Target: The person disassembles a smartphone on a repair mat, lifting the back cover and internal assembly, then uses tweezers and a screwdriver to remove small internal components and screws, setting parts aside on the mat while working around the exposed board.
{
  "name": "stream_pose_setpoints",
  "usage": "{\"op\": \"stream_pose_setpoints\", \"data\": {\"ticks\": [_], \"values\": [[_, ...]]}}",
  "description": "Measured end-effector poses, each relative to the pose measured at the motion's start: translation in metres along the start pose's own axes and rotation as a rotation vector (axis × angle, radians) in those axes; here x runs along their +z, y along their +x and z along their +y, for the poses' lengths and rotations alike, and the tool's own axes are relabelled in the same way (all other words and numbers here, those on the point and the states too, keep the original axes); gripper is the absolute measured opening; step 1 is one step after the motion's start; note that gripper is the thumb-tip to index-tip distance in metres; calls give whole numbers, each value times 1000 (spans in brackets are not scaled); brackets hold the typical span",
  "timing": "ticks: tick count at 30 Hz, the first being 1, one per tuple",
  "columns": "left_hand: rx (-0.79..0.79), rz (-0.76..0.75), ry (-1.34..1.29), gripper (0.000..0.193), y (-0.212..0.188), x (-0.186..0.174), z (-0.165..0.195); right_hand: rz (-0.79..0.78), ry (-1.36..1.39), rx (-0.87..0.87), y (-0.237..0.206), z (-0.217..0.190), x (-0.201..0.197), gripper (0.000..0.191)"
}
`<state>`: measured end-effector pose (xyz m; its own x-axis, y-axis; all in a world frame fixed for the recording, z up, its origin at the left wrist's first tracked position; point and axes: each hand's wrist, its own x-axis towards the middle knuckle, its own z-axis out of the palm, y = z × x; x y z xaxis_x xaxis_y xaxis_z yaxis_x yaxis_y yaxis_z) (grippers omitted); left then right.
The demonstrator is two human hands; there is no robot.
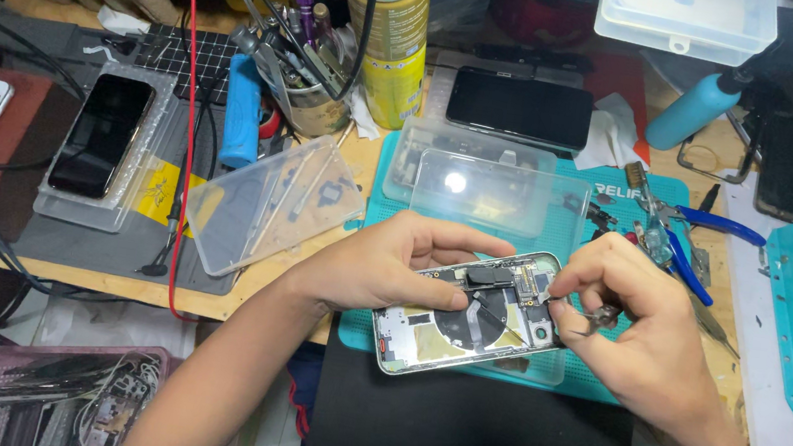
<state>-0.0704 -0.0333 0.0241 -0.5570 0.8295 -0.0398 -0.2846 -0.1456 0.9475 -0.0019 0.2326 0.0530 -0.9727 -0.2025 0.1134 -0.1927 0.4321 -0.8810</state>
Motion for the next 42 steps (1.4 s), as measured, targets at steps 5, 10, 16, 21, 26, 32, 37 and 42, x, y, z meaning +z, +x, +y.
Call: {"op": "stream_pose_setpoints", "data": {"ticks": [5, 10, 16, 21, 26, 32, 37, 42], "values": [[-24, 4, -28, 61, -2, 2, 2, -22, 56, -1, 0, 0, 0, 17], [-11, 9, -77, 61, -5, 8, 7, -7, 33, -40, 0, -4, 0, 20], [21, 21, 61, 66, -10, 16, 13, 42, -56, -74, 0, -5, 3, 27], [25, 25, 90, 67, -14, 22, 16, 61, -49, -98, -3, -6, 5, 25], [16, 59, 57, 66, -15, 27, 21, 112, -170, -172, -3, -13, 6, 27], [26, 206, 255, 64, -16, 44, 17, 194, -324, -207, 1, -20, 13, 32], [-51, 311, 502, 67, -17, 53, 14, 181, -367, -209, 4, -24, 14, 33], [232, 307, 567, 62, -18, 59, 9, 177, -412, -163, 5, -26, 16, 30]]}}
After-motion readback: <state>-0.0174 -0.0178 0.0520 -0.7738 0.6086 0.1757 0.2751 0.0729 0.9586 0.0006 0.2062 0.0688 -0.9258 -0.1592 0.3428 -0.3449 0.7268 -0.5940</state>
